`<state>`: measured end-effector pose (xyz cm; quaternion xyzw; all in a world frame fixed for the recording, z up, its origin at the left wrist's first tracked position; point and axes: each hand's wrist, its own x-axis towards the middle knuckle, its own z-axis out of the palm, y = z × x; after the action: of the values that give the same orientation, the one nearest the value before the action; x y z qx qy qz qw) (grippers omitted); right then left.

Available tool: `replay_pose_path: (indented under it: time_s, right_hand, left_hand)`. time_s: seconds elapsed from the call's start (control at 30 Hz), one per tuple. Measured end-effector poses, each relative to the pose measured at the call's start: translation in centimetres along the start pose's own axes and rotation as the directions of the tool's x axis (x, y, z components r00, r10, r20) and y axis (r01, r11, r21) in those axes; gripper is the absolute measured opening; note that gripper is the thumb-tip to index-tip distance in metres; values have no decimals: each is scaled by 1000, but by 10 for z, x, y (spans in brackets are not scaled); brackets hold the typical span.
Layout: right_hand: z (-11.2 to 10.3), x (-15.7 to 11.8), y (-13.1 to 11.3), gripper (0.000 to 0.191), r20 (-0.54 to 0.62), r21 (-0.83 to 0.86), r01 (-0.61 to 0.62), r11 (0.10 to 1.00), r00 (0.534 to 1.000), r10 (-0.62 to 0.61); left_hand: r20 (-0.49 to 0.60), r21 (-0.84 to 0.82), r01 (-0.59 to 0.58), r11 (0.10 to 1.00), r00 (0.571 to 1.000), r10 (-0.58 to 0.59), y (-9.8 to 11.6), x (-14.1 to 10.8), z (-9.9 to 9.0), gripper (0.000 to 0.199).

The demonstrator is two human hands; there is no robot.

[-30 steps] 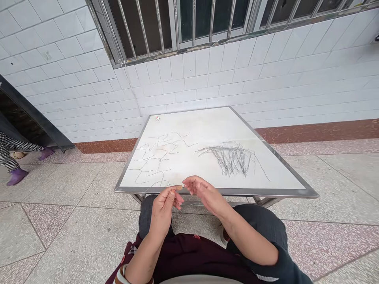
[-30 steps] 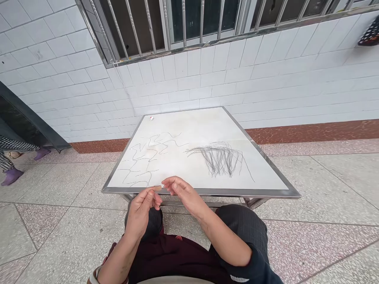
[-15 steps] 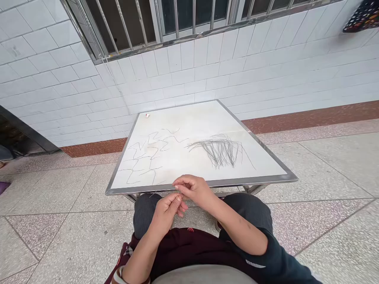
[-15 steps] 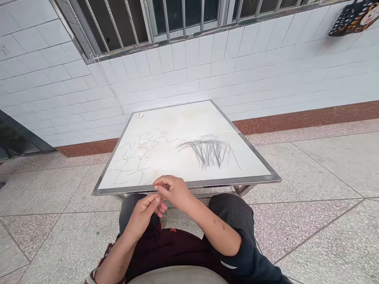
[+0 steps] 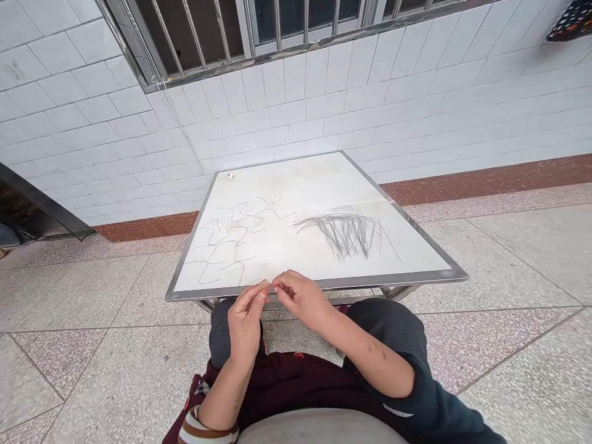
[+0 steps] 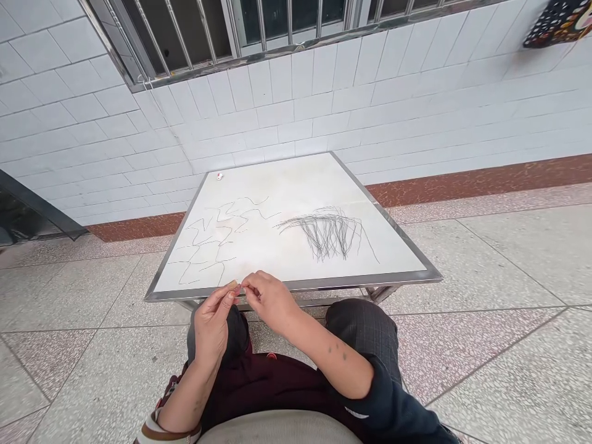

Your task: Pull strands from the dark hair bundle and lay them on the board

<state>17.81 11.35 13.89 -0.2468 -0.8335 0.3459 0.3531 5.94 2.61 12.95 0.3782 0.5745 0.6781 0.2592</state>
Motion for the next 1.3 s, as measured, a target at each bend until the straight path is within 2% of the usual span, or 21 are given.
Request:
replay_pose_path:
  time_s: [0.1,0.23,0.37,0.7,0.83,1.0,1.1,1.2,1.3]
  right_hand:
    - [2,-1,-2,15,-2,-12,-8,1000,1000,8]
    - [3,-2,-4,14,0,-23,-20,1000,1000,20]
    - [4,-3,-6,13,-9,-59,-14,998,1000,13]
    - [4,-2,-6,11,-40,-113,-107,988,994,103]
    - [6,-1,-3,10,-38,-63,-115,991,993,113]
    - [13,-2,1,8,19,137,-200,970,980,199]
    - [18,-2,1,11,69,370,-260,892,965,253]
    - [22,-1,0,20,214,648,-346,678,938,274]
    - [21,-1,-6,24,309,775,-404,486,913,266]
  left_hand:
    - [-18,-44,28,999,999,-29,-1,0,1,21]
    - [-32,-72,44,996,998,-47,-1,0,3,31]
    - [-47,-39,36,999,998,-37,0,0,5,36]
    - [-27,56,-18,998,999,19,-6,-3,10,41]
    - [-56,49,4,999,998,-1,-7,-1,10,40]
    - [-123,17,16,1000,992,-13,-2,1,8,38]
    - [-179,-7,10,1000,984,-11,1,1,9,37]
    - [-232,-75,-3,997,973,-14,3,2,10,36]
    - [-227,-211,9,977,972,-58,4,4,10,35]
